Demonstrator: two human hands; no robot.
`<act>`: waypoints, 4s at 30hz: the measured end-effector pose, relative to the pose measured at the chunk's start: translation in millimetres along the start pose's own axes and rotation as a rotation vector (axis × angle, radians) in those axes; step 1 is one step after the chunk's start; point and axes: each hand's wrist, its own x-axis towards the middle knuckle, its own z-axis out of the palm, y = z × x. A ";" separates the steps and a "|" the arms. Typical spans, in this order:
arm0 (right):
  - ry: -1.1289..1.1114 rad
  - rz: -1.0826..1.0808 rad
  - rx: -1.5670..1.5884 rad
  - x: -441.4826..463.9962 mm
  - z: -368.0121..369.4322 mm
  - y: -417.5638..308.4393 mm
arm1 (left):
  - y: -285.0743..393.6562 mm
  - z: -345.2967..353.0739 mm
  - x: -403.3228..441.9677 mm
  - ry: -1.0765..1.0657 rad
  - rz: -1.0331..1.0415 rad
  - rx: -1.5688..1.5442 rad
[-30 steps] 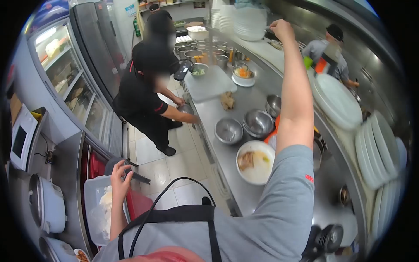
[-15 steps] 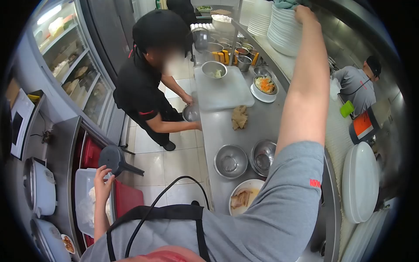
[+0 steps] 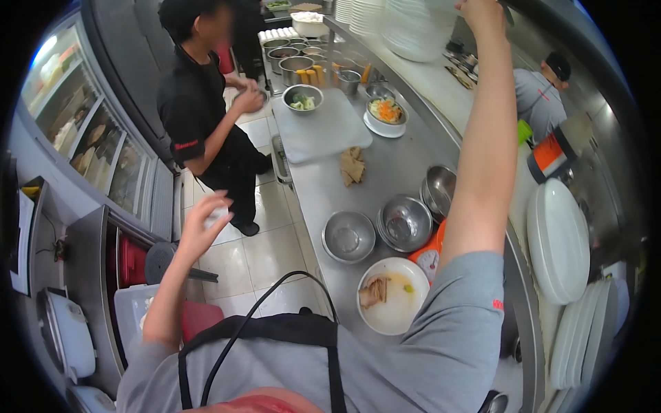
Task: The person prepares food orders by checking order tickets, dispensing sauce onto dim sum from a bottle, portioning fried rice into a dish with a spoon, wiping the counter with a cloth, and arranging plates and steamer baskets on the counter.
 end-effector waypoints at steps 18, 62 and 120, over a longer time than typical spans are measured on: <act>0.020 -0.139 0.329 -188.1 -80.2 -25.3 | 119.7 203.1 271.4 -0.635 0.365 -0.851; -1.200 -1.195 2.006 -694.5 -559.7 -675.0 | 191.6 -70.6 -776.1 1.597 -1.088 -0.230; -0.816 -1.946 1.331 -1059.9 -1245.7 -904.6 | 388.8 -329.2 -1619.6 2.199 -0.717 -0.421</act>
